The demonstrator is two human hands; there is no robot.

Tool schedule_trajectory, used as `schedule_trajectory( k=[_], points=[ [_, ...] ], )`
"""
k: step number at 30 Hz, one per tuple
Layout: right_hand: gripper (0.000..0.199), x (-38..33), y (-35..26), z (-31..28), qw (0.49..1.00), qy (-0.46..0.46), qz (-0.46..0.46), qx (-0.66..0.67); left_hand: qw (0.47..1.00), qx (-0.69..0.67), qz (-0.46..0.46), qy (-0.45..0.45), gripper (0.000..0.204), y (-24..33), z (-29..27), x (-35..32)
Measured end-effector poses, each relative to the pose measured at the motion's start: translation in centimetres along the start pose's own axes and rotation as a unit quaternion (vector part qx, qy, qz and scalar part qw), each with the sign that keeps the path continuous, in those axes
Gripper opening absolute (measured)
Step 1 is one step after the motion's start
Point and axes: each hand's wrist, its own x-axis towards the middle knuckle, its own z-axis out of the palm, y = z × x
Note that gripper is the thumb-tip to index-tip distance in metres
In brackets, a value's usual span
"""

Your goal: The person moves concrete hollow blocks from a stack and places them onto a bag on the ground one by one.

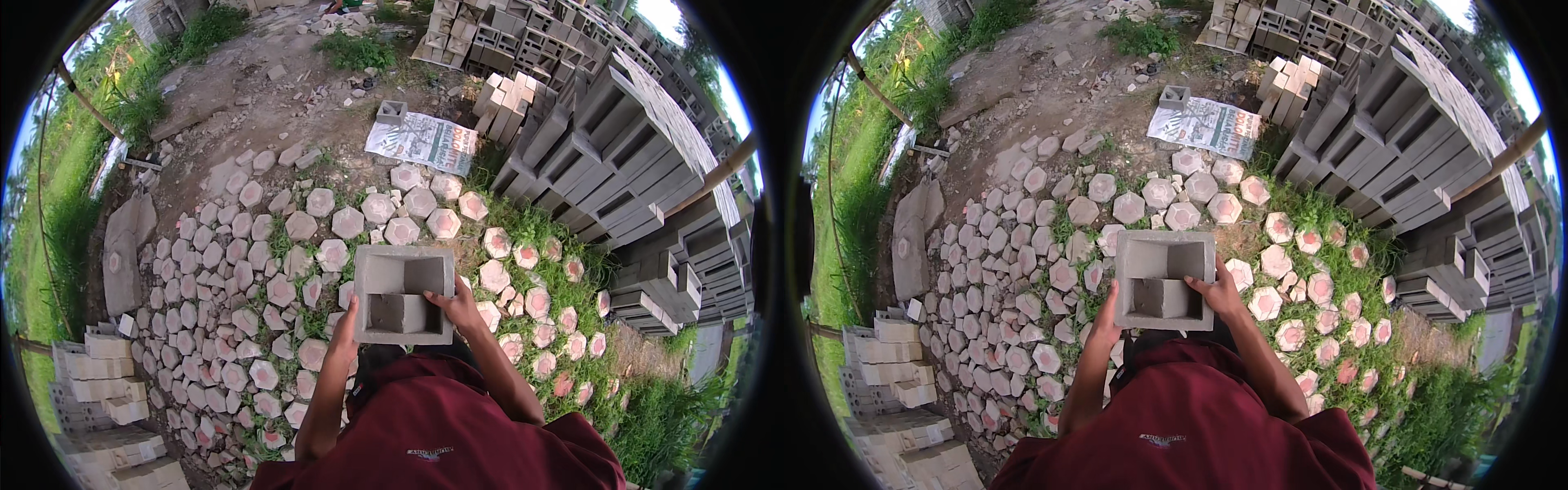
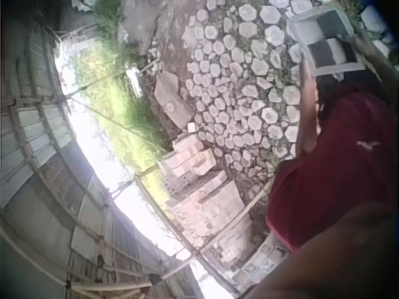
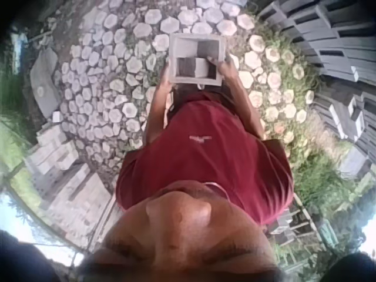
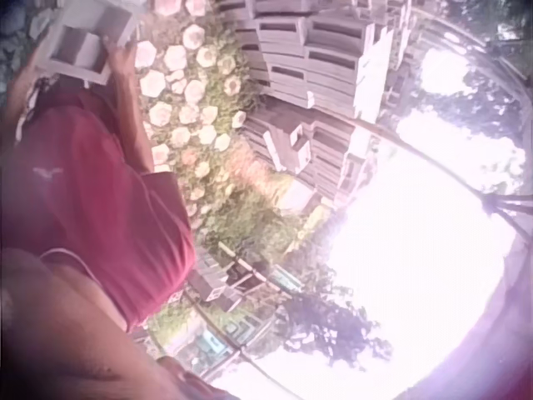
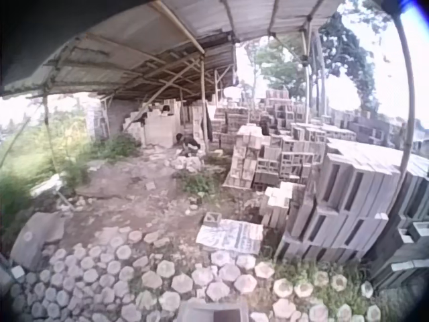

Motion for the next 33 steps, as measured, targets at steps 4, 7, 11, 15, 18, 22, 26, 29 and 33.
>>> schedule_trajectory(
  k=[4,7,11,15,18,22,26,29,33],
  points=[
    [0.081,7.6,-2.5,1.8,0.998,-0.014,0.008,0.058,0.992,0.104,-0.062,0.03,0.084,8.1,0.2,4.7],
    [0.089,14.7,-3.9,2.8,0.999,-0.023,0.022,0.043,0.992,0.088,-0.025,0.087,0.079,12.2,0.4,9.9],
    [0.097,26.2,-5.2,2.8,0.997,-0.063,0.032,0.022,0.991,0.119,-0.031,0.056,0.066,17.4,-0.5,19.2],
    [0.093,38.9,-7.1,1.9,0.996,-0.089,0.015,0.019,0.994,0.078,-0.001,0.081,0.048,24.1,1.8,28.6],
    [0.091,47.7,-10.5,1.9,0.991,-0.118,0.048,0.035,0.993,0.061,-0.008,0.098,0.026,28.2,1.3,36.5],
    [0.078,57.3,-13.1,-0.1,0.995,-0.098,0.018,0.015,0.983,0.121,0.03,0.132,0.025,34.1,5.1,43.8],
    [0.075,65.3,-16.3,-0.9,0.987,-0.073,0.008,-0.145,0.976,0.17,0.034,0.132,0.028,39.4,6.2,50.1],
    [0.074,70.6,-18.6,-1.1,0.98,-0.077,0.083,-0.166,0.968,0.222,0.015,0.12,0.029,43.6,6.6,55.1],
    [0.066,78.7,-19.0,0.0,0.976,-0.022,0.119,-0.183,0.928,0.357,-0.074,0.07,0.034,50.4,6.0,63.6]
  ],
)
